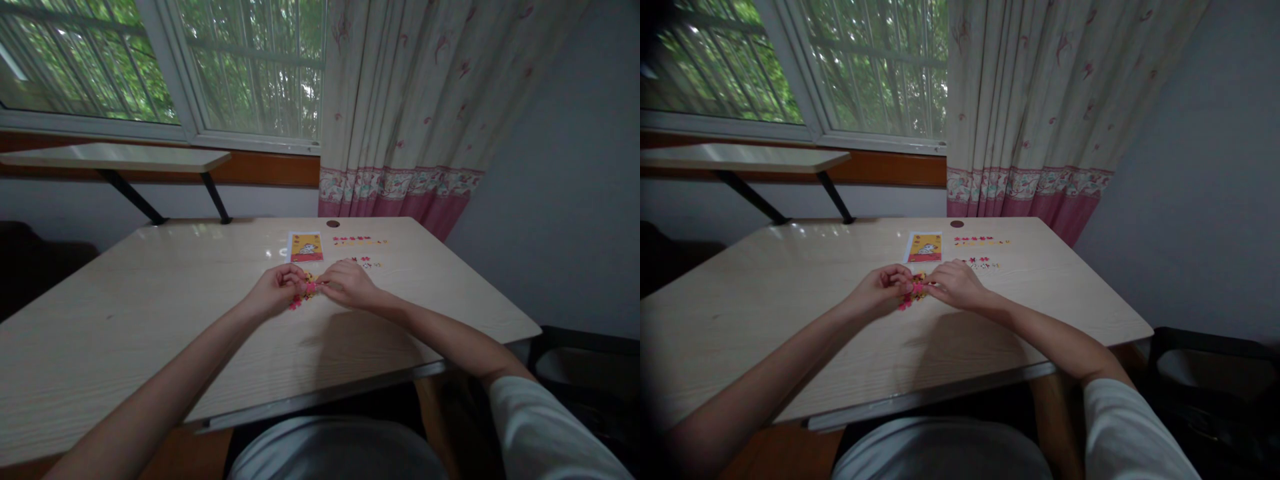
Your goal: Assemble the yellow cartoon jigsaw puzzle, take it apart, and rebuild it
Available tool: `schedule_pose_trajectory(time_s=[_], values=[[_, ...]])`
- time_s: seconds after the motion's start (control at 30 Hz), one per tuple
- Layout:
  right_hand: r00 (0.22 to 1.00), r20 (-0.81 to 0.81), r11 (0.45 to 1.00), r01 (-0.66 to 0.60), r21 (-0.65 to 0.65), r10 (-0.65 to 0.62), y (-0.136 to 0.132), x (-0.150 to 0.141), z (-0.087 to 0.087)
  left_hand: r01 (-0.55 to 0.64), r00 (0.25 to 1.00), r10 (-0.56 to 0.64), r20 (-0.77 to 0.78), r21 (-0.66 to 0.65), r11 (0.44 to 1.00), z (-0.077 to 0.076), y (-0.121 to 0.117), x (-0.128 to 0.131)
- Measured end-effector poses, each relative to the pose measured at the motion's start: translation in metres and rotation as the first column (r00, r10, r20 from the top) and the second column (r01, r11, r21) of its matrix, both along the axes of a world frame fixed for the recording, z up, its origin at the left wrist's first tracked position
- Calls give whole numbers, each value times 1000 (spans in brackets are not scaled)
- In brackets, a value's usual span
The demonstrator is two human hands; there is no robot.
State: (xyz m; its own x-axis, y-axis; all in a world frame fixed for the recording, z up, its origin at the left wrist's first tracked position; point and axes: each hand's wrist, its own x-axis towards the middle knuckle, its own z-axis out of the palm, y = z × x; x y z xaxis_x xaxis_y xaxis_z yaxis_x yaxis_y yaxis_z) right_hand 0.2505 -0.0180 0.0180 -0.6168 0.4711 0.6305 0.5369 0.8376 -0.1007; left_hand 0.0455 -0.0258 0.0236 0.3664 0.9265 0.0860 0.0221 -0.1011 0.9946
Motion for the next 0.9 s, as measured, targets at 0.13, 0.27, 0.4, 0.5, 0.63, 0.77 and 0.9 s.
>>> schedule_pose_trajectory(time_s=[0.13,0.27,0.4,0.5,0.63,0.77,0.9], values=[[1000,10,1000,16,15,-16,0,-1,-2,5,1000,-5,13,-9,1000,0,0,0],[999,29,999,23,26,-23,-1,-1,-4,3,1000,-3,15,-9,1000,-2,0,1],[998,-5,998,55,40,-55,0,10,1,-21,999,21,-25,29,999,-1,2,-1],[987,-118,990,123,74,-113,6,28,5,-69,989,81,-123,101,993,3,5,-10],[955,-218,967,230,111,-202,17,51,9,-52,849,205,-487,309,950,8,11,-30],[945,-239,957,261,131,-225,23,60,10,107,623,264,-736,414,904,8,16,-46],[953,-217,961,242,132,-210,28,65,12,201,533,266,-803,426,882,6,20,-52]])
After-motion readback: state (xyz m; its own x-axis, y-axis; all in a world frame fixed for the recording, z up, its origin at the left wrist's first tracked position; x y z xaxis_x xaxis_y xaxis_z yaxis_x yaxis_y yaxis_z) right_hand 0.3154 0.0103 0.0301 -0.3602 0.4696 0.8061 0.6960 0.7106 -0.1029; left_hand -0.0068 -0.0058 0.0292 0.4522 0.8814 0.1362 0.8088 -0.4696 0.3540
